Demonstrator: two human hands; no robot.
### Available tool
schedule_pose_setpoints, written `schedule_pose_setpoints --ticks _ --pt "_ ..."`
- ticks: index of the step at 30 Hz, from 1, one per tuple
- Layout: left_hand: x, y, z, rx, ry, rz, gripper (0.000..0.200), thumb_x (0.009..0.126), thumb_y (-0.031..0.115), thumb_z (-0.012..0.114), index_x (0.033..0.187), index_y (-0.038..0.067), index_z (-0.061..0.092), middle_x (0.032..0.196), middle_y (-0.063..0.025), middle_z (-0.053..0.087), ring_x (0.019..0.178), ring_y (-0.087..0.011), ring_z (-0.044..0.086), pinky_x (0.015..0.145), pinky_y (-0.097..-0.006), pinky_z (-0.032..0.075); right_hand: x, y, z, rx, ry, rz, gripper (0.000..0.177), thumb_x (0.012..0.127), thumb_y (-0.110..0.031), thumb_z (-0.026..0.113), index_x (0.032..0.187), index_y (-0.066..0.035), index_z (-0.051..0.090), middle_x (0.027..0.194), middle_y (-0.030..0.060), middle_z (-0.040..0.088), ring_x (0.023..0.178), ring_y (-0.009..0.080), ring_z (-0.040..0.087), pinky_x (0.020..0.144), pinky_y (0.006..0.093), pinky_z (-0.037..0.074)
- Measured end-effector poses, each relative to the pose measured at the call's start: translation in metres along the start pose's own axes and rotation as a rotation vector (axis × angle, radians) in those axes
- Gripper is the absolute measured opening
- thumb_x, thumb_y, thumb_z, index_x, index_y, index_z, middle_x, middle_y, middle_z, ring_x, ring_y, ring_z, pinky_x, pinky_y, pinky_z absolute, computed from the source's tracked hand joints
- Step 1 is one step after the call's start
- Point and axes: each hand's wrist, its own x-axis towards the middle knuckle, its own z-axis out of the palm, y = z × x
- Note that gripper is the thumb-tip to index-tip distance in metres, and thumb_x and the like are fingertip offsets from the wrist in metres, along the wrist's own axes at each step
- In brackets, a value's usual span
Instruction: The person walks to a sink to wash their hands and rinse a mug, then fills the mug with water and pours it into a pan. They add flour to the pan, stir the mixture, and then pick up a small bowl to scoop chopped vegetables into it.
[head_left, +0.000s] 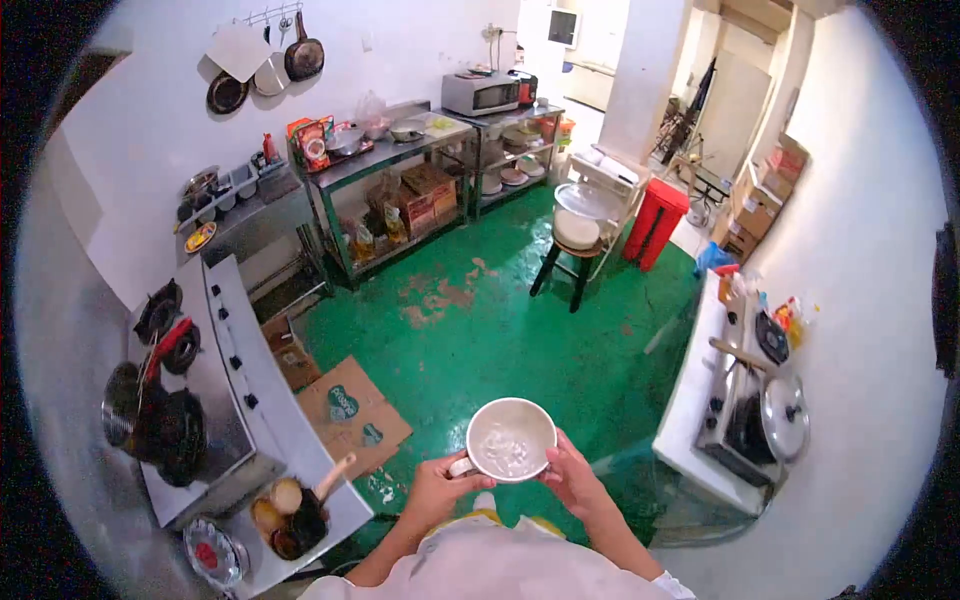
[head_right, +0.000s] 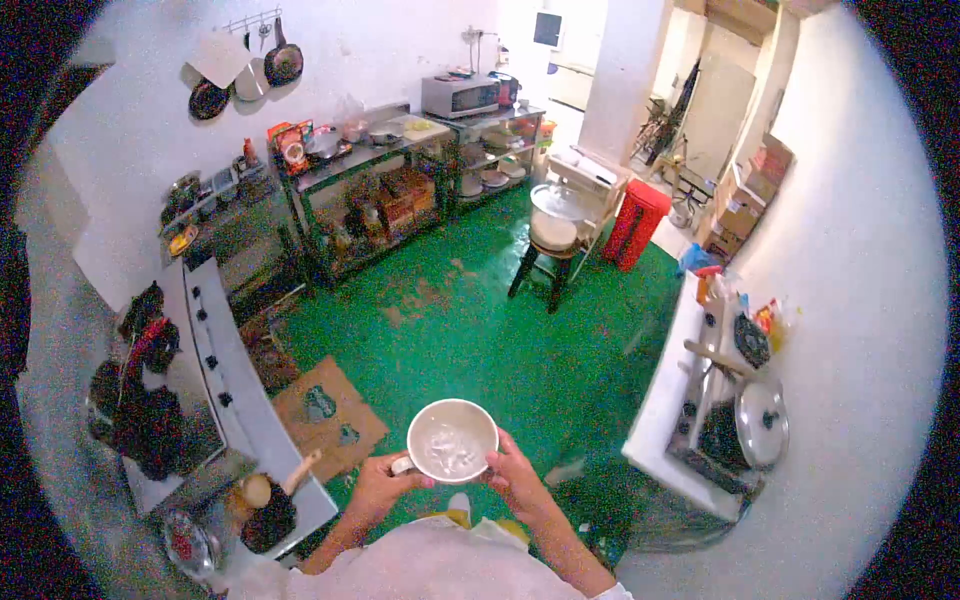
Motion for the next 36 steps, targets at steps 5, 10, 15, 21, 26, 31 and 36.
schedule_pose_setpoints --ticks 5,10,15,21,26,31,36 --pt "0.143 0.021 -0.016 0.009 0.051 0.007 0.038 0.069 0.007 0.073 0.104 -0.002 0.061 0.087 -0.0004 0.064 0.077 -0.0045 0.054 0.070 -0.0207 0.045 0.134 -0.075 -0.019 -0.012 -0.065 -0.008 0.062 0.082 -0.035 0.059 0.131 -0.009 0.031 0.106 0.0006 0.050 0.085 0.0068 0.050 0.071 0.0204 0.042" --pt "0.290 0.038 -0.036 -0.042 0.181 0.058 0.037 0.068 0.006 0.073 0.102 -0.002 0.062 0.088 -0.0009 0.063 0.076 -0.0054 0.055 0.069 -0.0205 0.046 0.298 -0.137 -0.051 -0.113 -0.200 0.035 0.072 0.079 -0.039 0.060 0.134 -0.007 0.025 0.122 0.0093 0.045 0.108 0.0192 0.047 0.088 0.0345 0.041" --pt "0.422 0.082 -0.049 -0.157 0.341 0.072 0.033 0.068 0.003 0.072 0.099 -0.003 0.062 0.086 -0.0017 0.064 0.077 -0.0055 0.056 0.069 -0.0210 0.046 0.456 -0.206 -0.059 -0.146 -0.331 0.077 0.069 0.080 -0.042 0.059 0.132 -0.007 0.029 0.124 0.0051 0.044 0.107 0.0148 0.047 0.087 0.0315 0.040" --pt "0.575 0.111 -0.095 -0.148 0.513 0.068 0.033 0.067 0.001 0.072 0.098 -0.003 0.062 0.085 -0.0018 0.063 0.075 -0.0061 0.056 0.069 -0.0209 0.045 0.631 -0.284 -0.044 -0.247 -0.451 0.152 0.071 0.083 -0.041 0.056 0.136 -0.008 0.022 0.128 0.0073 0.040 0.110 0.0200 0.046 0.091 0.0394 0.039" --pt "0.700 0.146 -0.152 -0.191 0.623 0.134 0.030 0.067 0.001 0.072 0.096 -0.003 0.063 0.084 -0.0028 0.063 0.074 -0.0066 0.056 0.069 -0.0211 0.045 0.788 -0.319 -0.030 -0.219 -0.542 0.126 0.065 0.085 -0.042 0.051 0.135 -0.009 0.025 0.122 0.0079 0.047 0.104 0.0181 0.050 0.086 0.0344 0.043" --pt "0.819 0.181 -0.232 -0.149 0.654 0.110 0.025 0.068 0.000 0.071 0.092 -0.002 0.064 0.083 -0.0022 0.064 0.074 -0.0059 0.056 0.067 -0.0213 0.045 0.935 -0.355 -0.018 -0.213 -0.441 0.111 0.052 0.086 -0.034 0.053 0.127 -0.005 0.037 0.116 0.0108 0.052 0.100 0.0186 0.052 0.085 0.0325 0.044" --pt "0.928 0.221 -0.293 -0.104 0.769 0.134 0.019 0.063 0.002 0.071 0.081 0.002 0.065 0.075 -0.0014 0.064 0.067 -0.0078 0.055 0.065 -0.0236 0.044 1.064 -0.401 -0.008 -0.270 -0.284 0.113 0.035 0.088 -0.023 0.051 0.116 -0.003 0.047 0.108 0.0103 0.056 0.095 0.0178 0.054 0.082 0.0309 0.044"
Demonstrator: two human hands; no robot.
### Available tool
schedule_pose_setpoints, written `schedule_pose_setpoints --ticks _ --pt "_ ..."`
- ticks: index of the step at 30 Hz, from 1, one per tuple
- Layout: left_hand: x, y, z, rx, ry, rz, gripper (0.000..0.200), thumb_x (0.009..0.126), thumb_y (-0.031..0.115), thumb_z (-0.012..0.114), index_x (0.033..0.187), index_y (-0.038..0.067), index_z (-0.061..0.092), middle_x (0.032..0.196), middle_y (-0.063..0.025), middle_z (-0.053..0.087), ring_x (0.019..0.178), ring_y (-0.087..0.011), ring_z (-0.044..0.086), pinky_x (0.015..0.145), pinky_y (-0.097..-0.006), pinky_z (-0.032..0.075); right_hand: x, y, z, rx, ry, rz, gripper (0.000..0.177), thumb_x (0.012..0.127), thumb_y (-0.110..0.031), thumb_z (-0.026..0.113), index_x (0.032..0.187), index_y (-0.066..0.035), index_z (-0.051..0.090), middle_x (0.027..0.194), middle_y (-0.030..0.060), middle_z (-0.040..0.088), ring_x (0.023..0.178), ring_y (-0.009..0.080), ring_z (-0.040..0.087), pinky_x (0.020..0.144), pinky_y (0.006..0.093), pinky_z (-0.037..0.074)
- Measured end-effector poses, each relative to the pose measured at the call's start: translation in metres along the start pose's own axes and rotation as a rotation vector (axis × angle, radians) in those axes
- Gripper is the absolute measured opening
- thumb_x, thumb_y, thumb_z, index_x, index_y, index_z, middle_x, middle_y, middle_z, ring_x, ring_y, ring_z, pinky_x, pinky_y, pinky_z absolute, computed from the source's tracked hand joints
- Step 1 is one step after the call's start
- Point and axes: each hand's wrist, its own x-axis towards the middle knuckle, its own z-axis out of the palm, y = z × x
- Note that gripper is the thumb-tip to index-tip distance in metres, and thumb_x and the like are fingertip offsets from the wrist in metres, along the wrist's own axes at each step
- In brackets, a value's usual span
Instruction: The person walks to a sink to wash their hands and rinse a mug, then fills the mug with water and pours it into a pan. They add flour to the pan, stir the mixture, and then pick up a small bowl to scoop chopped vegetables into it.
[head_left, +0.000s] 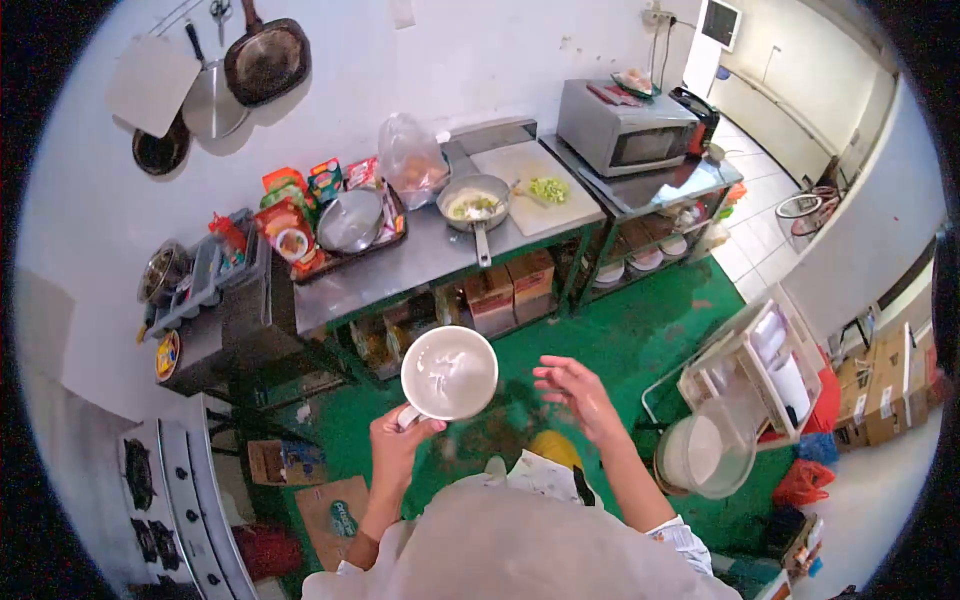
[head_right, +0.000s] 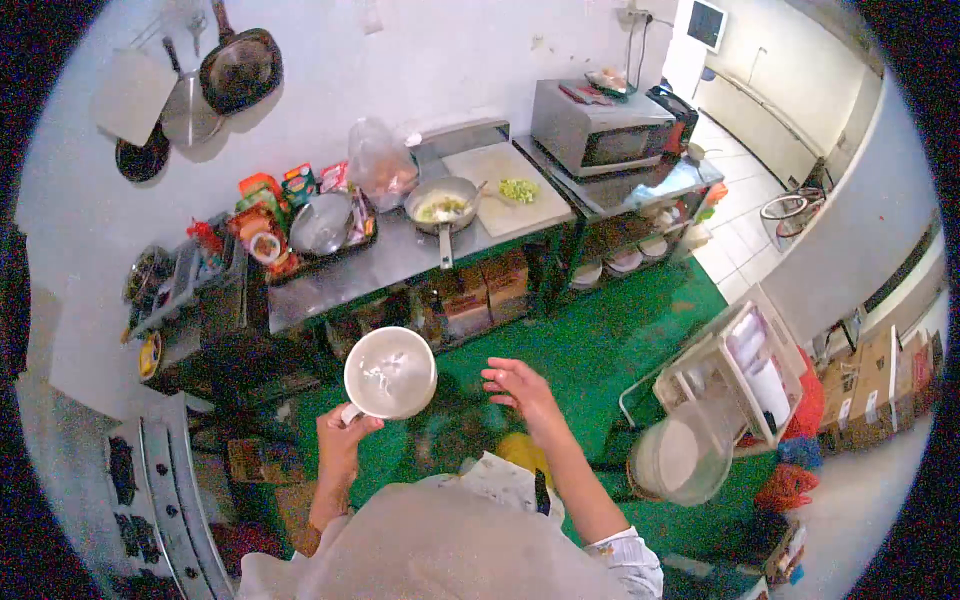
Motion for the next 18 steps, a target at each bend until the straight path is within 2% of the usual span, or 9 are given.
schedule_pose_setpoints --ticks 2,4,6,12,14,15,17,18 --pt "0.047 0.002 0.014 -0.036 0.027 0.013 0.019 0.063 0.002 0.071 0.081 0.002 0.065 0.076 -0.0010 0.064 0.068 -0.0076 0.055 0.065 -0.0236 0.044 0.054 -0.011 -0.024 -0.025 0.021 -0.056 0.038 0.086 -0.027 0.053 0.115 -0.002 0.049 0.104 0.0089 0.057 0.093 0.0164 0.055 0.081 0.0298 0.045" --pt "0.092 -0.004 0.027 -0.079 0.071 0.014 0.019 0.063 0.003 0.072 0.081 0.002 0.065 0.077 -0.0006 0.064 0.069 -0.0073 0.055 0.065 -0.0235 0.043 0.106 -0.028 -0.039 -0.012 0.051 -0.056 0.035 0.085 -0.025 0.054 0.111 -0.002 0.052 0.101 0.0086 0.058 0.089 0.0162 0.056 0.078 0.0288 0.045" --pt "0.138 -0.013 0.037 -0.037 0.085 0.064 0.023 0.066 0.001 0.072 0.088 0.000 0.065 0.079 0.0000 0.063 0.071 -0.0056 0.055 0.067 -0.0214 0.045 0.168 -0.045 -0.060 -0.040 0.069 -0.096 0.032 0.085 -0.024 0.054 0.109 -0.002 0.053 0.100 0.0089 0.059 0.086 0.0157 0.057 0.076 0.0279 0.047" --pt "0.247 -0.029 0.069 -0.063 0.252 0.038 0.019 0.066 -0.002 0.070 0.084 0.000 0.065 0.076 0.0004 0.062 0.068 -0.0048 0.053 0.063 -0.0207 0.043 0.356 -0.078 -0.105 -0.103 0.022 -0.104 0.030 0.085 -0.024 0.055 0.105 -0.001 0.055 0.093 0.0068 0.060 0.079 0.0141 0.057 0.070 0.0258 0.047" --pt "0.279 -0.034 0.077 -0.018 0.351 0.051 0.019 0.066 -0.002 0.070 0.084 0.000 0.065 0.076 0.0003 0.062 0.069 -0.0050 0.054 0.063 -0.0206 0.043 0.412 -0.086 -0.113 -0.311 0.059 -0.229 0.030 0.084 -0.022 0.057 0.106 -0.003 0.055 0.089 0.0047 0.060 0.078 0.0133 0.056 0.067 0.0256 0.046" --pt "0.293 -0.036 0.079 -0.005 0.356 0.064 0.020 0.066 -0.003 0.070 0.085 0.000 0.065 0.077 0.0002 0.062 0.069 -0.0051 0.054 0.063 -0.0206 0.044 0.443 -0.082 -0.119 -0.317 0.048 -0.202 0.030 0.084 -0.022 0.057 0.106 -0.003 0.055 0.089 0.0047 0.060 0.078 0.0133 0.056 0.067 0.0257 0.046" --pt "0.325 -0.044 0.085 -0.015 0.400 0.044 0.020 0.066 -0.003 0.070 0.085 0.000 0.064 0.077 -0.0002 0.062 0.069 -0.0054 0.055 0.064 -0.0206 0.045 0.504 -0.077 -0.131 -0.411 0.039 -0.369 0.033 0.082 -0.022 0.058 0.110 -0.004 0.054 0.088 0.0068 0.059 0.077 0.0168 0.057 0.068 0.0281 0.046" --pt "0.338 -0.046 0.086 -0.026 0.425 0.046 0.020 0.067 -0.003 0.070 0.085 0.000 0.064 0.077 -0.0007 0.062 0.069 -0.0057 0.055 0.064 -0.0206 0.045 0.521 -0.082 -0.128 -0.412 0.028 -0.351 0.033 0.082 -0.022 0.058 0.110 -0.004 0.054 0.088 0.0068 0.059 0.077 0.0168 0.057 0.068 0.0281 0.046"
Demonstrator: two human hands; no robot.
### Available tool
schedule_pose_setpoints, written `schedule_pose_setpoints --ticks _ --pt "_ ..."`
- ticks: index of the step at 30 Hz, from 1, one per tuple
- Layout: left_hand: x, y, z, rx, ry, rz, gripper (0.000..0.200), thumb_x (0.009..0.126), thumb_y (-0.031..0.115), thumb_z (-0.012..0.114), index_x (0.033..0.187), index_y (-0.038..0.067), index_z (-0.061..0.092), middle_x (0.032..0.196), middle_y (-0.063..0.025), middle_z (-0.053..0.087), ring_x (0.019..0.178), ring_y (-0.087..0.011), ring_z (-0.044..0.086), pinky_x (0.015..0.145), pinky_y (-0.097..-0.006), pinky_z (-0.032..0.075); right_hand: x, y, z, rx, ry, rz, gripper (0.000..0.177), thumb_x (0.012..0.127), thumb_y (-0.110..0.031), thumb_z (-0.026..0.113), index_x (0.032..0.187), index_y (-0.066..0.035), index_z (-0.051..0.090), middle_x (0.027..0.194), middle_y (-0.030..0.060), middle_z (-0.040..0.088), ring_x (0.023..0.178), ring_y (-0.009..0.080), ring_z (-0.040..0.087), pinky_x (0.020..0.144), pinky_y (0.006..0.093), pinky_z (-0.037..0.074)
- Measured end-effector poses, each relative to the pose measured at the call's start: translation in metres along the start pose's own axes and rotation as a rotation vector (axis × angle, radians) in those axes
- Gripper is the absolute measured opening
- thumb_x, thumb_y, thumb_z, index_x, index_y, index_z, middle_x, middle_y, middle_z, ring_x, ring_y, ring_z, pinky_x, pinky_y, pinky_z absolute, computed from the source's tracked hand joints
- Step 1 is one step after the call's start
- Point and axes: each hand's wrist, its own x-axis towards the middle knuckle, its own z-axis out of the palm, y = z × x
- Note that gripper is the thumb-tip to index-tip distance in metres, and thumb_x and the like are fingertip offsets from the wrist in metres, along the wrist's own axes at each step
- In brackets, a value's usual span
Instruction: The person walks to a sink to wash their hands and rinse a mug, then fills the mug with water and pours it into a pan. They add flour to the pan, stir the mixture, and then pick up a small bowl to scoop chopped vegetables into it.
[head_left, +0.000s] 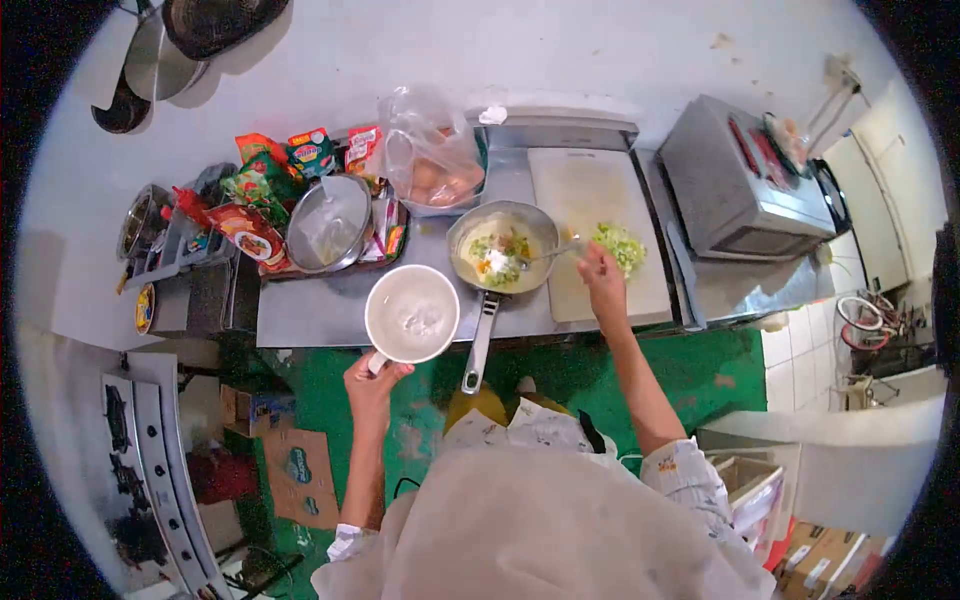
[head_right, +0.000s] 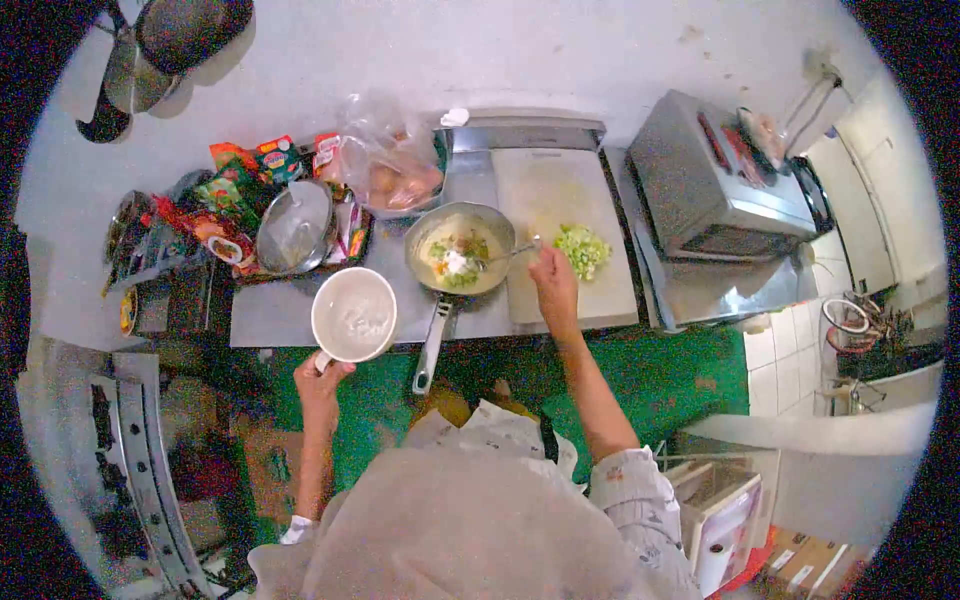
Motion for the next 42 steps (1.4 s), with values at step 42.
schedule_pose_setpoints --ticks 42 --pt "0.120 -0.022 0.064 0.217 -0.015 -0.076 0.024 0.066 0.001 0.072 0.088 -0.004 0.065 0.099 -0.0066 0.062 0.082 -0.0081 0.055 0.070 -0.0224 0.046 0.068 -0.013 0.041 -1.247 -0.559 -0.357 0.015 0.075 -0.005 0.048 0.088 0.000 0.052 0.080 0.0183 0.058 0.073 0.0315 0.060 0.060 0.0418 0.050"
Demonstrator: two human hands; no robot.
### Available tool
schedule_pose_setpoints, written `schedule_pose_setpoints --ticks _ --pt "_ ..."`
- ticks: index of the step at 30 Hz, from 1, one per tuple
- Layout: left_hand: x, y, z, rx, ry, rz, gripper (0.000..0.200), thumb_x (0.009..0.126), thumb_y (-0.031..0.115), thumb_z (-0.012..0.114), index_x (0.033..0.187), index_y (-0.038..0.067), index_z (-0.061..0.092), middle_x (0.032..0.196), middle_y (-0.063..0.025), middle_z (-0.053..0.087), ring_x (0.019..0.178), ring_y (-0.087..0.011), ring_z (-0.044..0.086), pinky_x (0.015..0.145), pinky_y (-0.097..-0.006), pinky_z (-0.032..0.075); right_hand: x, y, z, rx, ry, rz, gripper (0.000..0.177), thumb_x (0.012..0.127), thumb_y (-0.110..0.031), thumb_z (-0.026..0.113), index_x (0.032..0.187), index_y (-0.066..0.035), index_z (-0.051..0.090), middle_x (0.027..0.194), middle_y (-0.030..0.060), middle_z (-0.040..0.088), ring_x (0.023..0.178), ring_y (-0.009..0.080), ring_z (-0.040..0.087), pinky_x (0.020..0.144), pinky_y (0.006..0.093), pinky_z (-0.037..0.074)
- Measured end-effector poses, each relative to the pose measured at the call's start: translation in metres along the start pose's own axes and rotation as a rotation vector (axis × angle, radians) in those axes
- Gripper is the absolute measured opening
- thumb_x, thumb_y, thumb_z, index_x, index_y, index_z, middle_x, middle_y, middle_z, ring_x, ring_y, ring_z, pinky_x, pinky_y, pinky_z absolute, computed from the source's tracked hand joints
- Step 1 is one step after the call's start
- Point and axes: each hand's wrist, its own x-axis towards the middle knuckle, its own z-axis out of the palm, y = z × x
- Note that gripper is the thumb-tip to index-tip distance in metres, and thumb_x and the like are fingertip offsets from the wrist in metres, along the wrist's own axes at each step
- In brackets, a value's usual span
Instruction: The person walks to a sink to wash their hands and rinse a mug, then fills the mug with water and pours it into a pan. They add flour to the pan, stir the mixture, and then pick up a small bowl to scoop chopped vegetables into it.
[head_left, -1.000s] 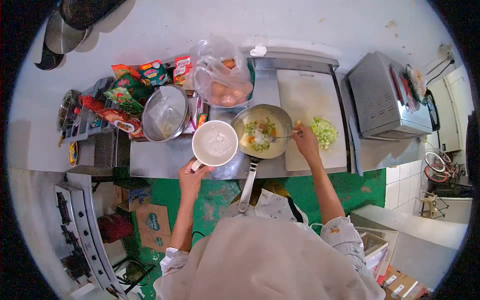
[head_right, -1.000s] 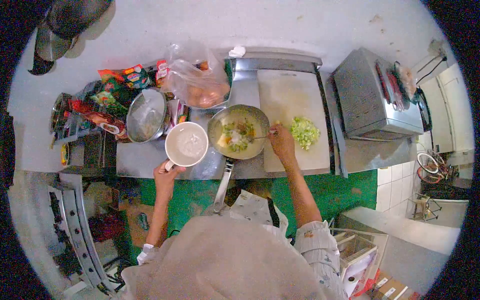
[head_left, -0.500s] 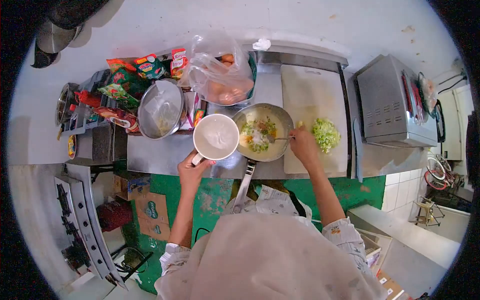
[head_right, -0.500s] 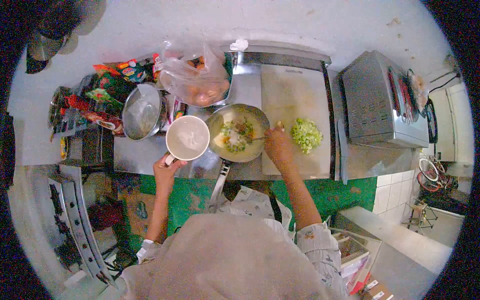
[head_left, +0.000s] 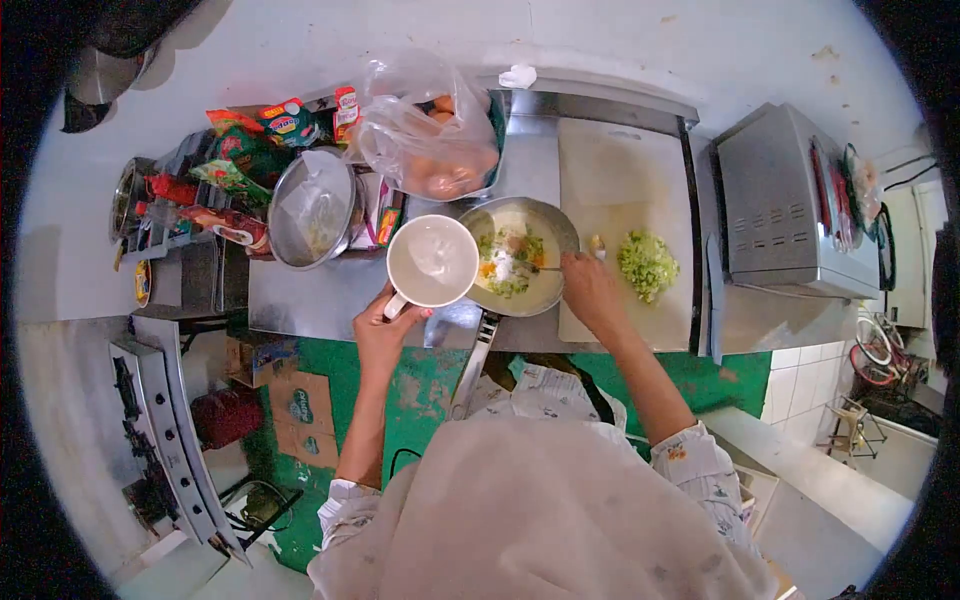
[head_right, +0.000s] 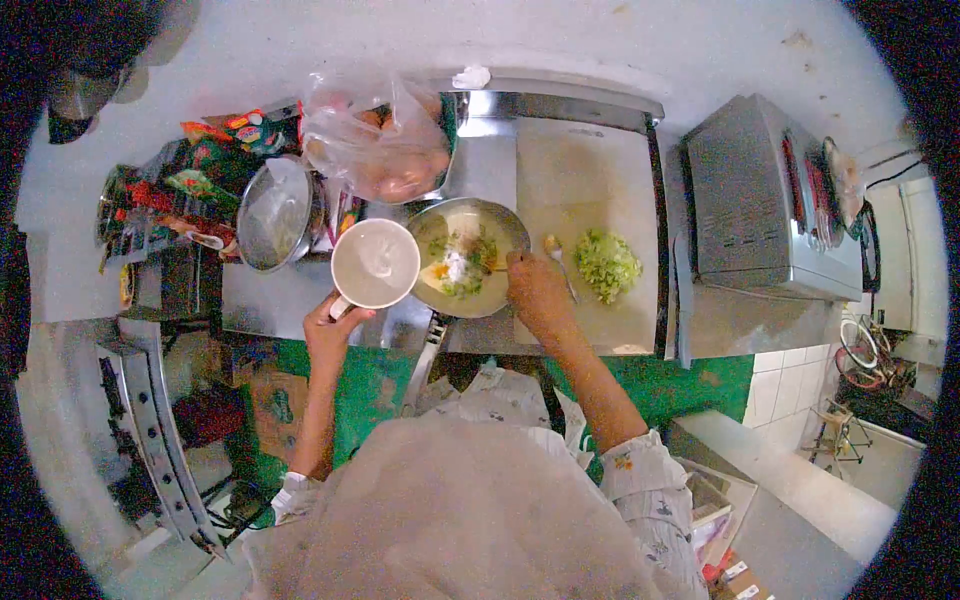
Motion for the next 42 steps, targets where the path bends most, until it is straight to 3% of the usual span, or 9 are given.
schedule_pose_setpoints --ticks 11,13,19,21,24,27,37,39,42 --pt "0.005 -0.009 0.006 0.110 0.000 0.024 0.023 0.065 0.003 0.073 0.086 -0.003 0.066 0.101 -0.0081 0.063 0.082 -0.0088 0.056 0.072 -0.0240 0.046 -0.003 -0.005 -0.001 0.038 -0.005 0.071 0.013 0.076 -0.005 0.046 0.085 0.000 0.054 0.080 0.0186 0.058 0.074 0.0332 0.060 0.064 0.0423 0.049" --pt "0.005 -0.008 0.007 0.109 -0.011 0.064 0.028 0.067 0.002 0.071 0.094 -0.001 0.063 0.081 -0.0030 0.064 0.074 -0.0091 0.058 0.068 -0.0237 0.046 -0.004 -0.006 -0.004 0.058 0.048 0.071 0.012 0.074 -0.002 0.046 0.082 0.001 0.054 0.079 0.0183 0.057 0.074 0.0347 0.058 0.065 0.0427 0.048" --pt "0.007 0.009 0.013 0.227 -0.009 0.055 0.028 0.067 0.003 0.071 0.093 0.000 0.063 0.081 -0.0024 0.064 0.074 -0.0085 0.057 0.068 -0.0238 0.046 -0.012 -0.007 -0.011 0.119 0.059 0.057 0.012 0.072 -0.002 0.047 0.081 0.002 0.054 0.081 0.0180 0.056 0.077 0.0336 0.058 0.066 0.0416 0.047" --pt "0.009 0.002 0.013 0.203 -0.015 0.068 0.029 0.067 0.003 0.071 0.094 0.000 0.063 0.082 -0.0023 0.064 0.074 -0.0084 0.057 0.069 -0.0238 0.046 -0.015 -0.006 -0.007 0.012 0.238 -0.043 0.011 0.072 -0.001 0.048 0.080 0.002 0.054 0.082 0.0175 0.055 0.080 0.0320 0.057 0.068 0.0397 0.047" --pt "0.012 -0.002 0.013 0.220 -0.018 0.089 0.031 0.067 0.003 0.071 0.096 0.000 0.063 0.083 -0.0025 0.064 0.074 -0.0082 0.057 0.069 -0.0235 0.046 -0.010 -0.004 -0.014 0.009 -0.051 0.044 0.019 0.078 -0.009 0.046 0.094 -0.001 0.051 0.094 0.0175 0.054 0.086 0.0290 0.054 0.070 0.0400 0.046" --pt "0.014 -0.003 0.014 0.232 -0.022 0.106 0.034 0.066 0.003 0.071 0.099 0.000 0.062 0.084 -0.0029 0.064 0.075 -0.0079 0.057 0.069 -0.0230 0.046 -0.016 0.000 0.002 -0.031 0.150 -0.027 0.021 0.077 -0.009 0.048 0.096 -0.001 0.051 0.093 0.0164 0.053 0.086 0.0286 0.055 0.069 0.0407 0.046" --pt "0.013 0.017 0.023 0.244 -0.054 0.050 0.039 0.066 0.004 0.073 0.102 -0.002 0.061 0.086 -0.0038 0.064 0.076 -0.0080 0.056 0.069 -0.0230 0.046 -0.016 -0.007 -0.014 0.027 0.003 0.111 0.018 0.073 -0.004 0.048 0.088 -0.001 0.056 0.086 0.0143 0.053 0.084 0.0291 0.057 0.067 0.0406 0.047" --pt "0.012 0.022 0.026 0.262 -0.047 0.070 0.039 0.066 0.004 0.073 0.102 -0.003 0.061 0.086 -0.0038 0.064 0.076 -0.0082 0.056 0.069 -0.0231 0.046 -0.022 -0.004 -0.003 -0.098 0.225 -0.047 0.018 0.075 -0.011 0.050 0.091 -0.003 0.053 0.090 0.0129 0.054 0.082 0.0256 0.056 0.061 0.0374 0.048" --pt "0.015 0.013 0.024 0.267 -0.042 0.116 0.040 0.065 0.005 0.074 0.102 -0.003 0.060 0.086 -0.0038 0.064 0.077 -0.0085 0.057 0.070 -0.0232 0.046 -0.022 -0.005 -0.005 -0.042 0.169 0.000 0.018 0.075 -0.011 0.050 0.091 -0.003 0.053 0.088 0.0132 0.055 0.081 0.0257 0.056 0.061 0.0379 0.048"
